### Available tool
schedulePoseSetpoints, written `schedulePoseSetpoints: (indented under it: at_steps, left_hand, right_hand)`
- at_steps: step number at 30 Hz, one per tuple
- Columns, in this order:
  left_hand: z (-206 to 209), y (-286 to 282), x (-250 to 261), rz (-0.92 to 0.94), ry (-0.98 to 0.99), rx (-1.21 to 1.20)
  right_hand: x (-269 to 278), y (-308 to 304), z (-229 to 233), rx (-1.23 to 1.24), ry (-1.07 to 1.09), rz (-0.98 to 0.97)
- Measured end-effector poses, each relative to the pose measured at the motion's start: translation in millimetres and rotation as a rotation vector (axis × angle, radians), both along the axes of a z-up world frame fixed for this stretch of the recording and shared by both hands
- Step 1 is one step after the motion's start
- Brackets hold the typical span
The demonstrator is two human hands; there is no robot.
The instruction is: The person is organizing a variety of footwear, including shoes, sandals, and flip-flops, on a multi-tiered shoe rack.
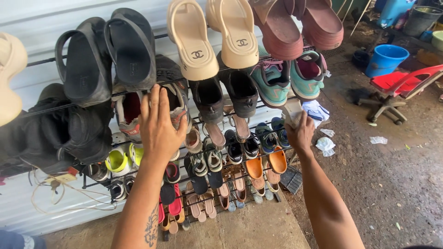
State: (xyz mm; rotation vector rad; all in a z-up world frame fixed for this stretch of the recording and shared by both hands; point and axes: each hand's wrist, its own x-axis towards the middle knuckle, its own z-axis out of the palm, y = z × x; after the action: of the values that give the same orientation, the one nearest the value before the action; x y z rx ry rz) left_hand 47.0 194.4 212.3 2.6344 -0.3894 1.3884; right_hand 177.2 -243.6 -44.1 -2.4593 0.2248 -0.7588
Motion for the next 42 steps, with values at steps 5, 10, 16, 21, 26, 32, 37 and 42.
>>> schedulePoseSetpoints:
  at_steps: [5, 10, 16, 21, 26, 32, 37, 42]
  left_hand:
    - [3, 7, -3, -0.087, 0.005, -0.021]
    - [18, 25, -25, -0.233, -0.074, -0.021]
    - [44, 76, -51, -0.238, -0.197, -0.079]
    - [52, 138, -49, -0.158, -0.225, -0.071]
    - [48, 175, -34, -0.085, -0.134, -0.001]
    - [35, 194, -24, -0.134, -0.014, -0.092]
    - [49, 193, -57, -0.261, -0.078, -0.139]
    - [78, 178, -110, -0.362, -0.085, -0.447]
  right_hand:
    - [-47, 10, 4, 0.059, -0.046, -0.057]
    - [-117, 22, 3, 0.305, 0.041, -0.133]
    - [-211, 51, -8, 0.515, -0.069, -0.268]
    - [-267, 88, -3, 0.533, -0.274, -0.195]
    - [-280, 150, 62, 0.352, -0.527, 0.068]
    - [-263, 260, 140, 0.387, -0.610, 0.497]
    - [-256, 350, 217, 0.512, -0.501, 0.743]
    - [-233, 430, 274, 0.423, -0.584, 0.767]
